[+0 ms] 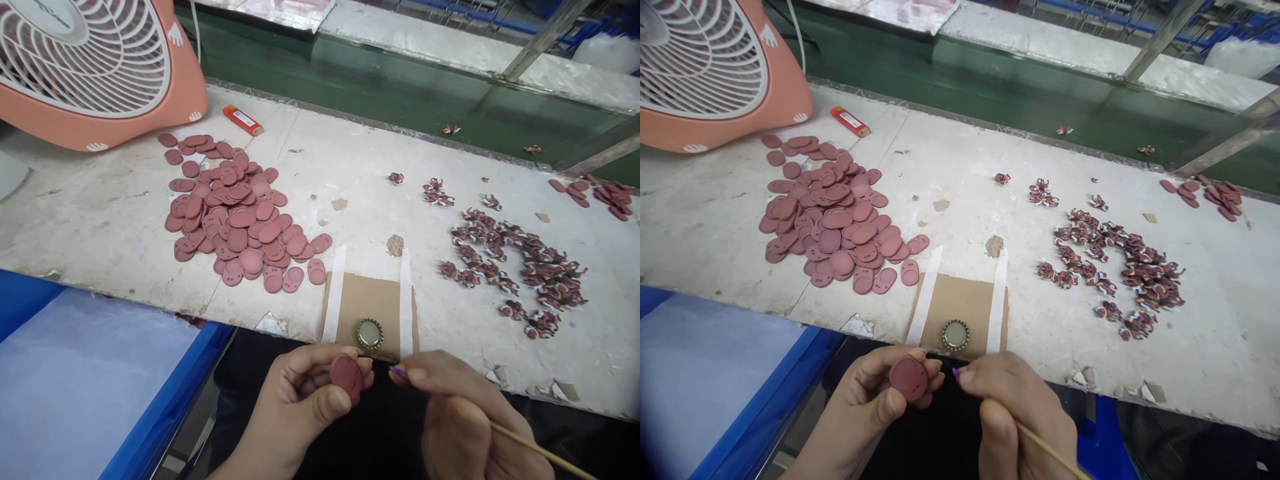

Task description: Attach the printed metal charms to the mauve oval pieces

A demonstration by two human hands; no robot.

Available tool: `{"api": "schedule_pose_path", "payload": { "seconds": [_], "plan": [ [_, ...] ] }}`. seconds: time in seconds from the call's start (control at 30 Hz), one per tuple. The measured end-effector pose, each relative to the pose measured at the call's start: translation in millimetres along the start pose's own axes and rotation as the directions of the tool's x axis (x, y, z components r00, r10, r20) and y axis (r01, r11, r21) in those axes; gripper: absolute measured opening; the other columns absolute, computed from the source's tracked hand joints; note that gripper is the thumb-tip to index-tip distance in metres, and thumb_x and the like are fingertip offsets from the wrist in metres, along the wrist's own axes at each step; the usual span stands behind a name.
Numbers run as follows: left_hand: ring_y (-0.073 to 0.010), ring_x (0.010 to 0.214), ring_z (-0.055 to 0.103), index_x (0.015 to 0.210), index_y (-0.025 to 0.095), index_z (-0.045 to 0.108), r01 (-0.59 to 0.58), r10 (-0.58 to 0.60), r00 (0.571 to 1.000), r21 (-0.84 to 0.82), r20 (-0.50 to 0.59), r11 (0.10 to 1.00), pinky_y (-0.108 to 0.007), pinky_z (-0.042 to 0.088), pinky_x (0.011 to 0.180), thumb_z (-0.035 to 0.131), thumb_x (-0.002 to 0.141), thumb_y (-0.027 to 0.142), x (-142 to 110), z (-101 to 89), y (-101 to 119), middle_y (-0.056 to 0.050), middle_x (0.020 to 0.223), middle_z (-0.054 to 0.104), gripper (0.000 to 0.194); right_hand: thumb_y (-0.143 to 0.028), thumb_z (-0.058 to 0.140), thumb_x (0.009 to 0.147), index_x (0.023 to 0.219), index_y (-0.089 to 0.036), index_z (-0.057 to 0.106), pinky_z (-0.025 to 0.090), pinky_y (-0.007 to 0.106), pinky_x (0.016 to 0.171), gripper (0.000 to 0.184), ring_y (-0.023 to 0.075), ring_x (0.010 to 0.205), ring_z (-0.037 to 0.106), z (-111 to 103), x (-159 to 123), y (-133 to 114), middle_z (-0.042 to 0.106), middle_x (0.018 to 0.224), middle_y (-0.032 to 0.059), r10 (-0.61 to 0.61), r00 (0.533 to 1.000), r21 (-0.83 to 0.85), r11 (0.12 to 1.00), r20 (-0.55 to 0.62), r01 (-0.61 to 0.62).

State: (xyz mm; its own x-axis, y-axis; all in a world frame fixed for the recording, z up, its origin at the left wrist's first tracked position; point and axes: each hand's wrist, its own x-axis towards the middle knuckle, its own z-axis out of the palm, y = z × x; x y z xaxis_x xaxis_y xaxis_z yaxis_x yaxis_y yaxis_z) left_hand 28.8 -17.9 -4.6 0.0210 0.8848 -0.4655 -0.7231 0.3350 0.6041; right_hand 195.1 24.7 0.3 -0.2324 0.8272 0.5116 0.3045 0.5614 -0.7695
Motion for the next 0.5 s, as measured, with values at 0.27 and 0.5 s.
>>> {"api": "schedule_pose_path", "payload": {
  "seconds": [0.27,0.5],
  "plan": [
    [-0.0151,0.083,0.077,0.093,0.028,0.082,-0.017,0.017,1.0,0.012,-0.012,1.0,-0.017,0.057,0.073,0.087,0.071,0.032,2,-4.3,1,-0.002,0.089,0.084,0.022,-0.005,0.052,0.097,0.104,-0.014,0.065,0.048,0.032,0.079,0.018,0.0171,0.082,0.064,-2,1,26,0.07,0.091,0.0038,-0.157,0.977,-0.202,0.962,0.142,0.184],
    [-0.0156,0.083,0.077,0.088,0.027,0.083,-0.022,0.022,1.0,0.011,0.006,1.0,-0.017,0.058,0.074,0.089,0.069,0.033,0,2.4,0,-0.002,0.087,0.084,0.021,-0.026,0.045,0.109,0.102,-0.015,0.065,0.051,0.031,0.062,0.024,0.0185,0.074,0.063,-1,-3,2,0.064,0.084,0.0054,-0.013,0.996,0.127,0.992,-0.089,0.025]
  ]
}}
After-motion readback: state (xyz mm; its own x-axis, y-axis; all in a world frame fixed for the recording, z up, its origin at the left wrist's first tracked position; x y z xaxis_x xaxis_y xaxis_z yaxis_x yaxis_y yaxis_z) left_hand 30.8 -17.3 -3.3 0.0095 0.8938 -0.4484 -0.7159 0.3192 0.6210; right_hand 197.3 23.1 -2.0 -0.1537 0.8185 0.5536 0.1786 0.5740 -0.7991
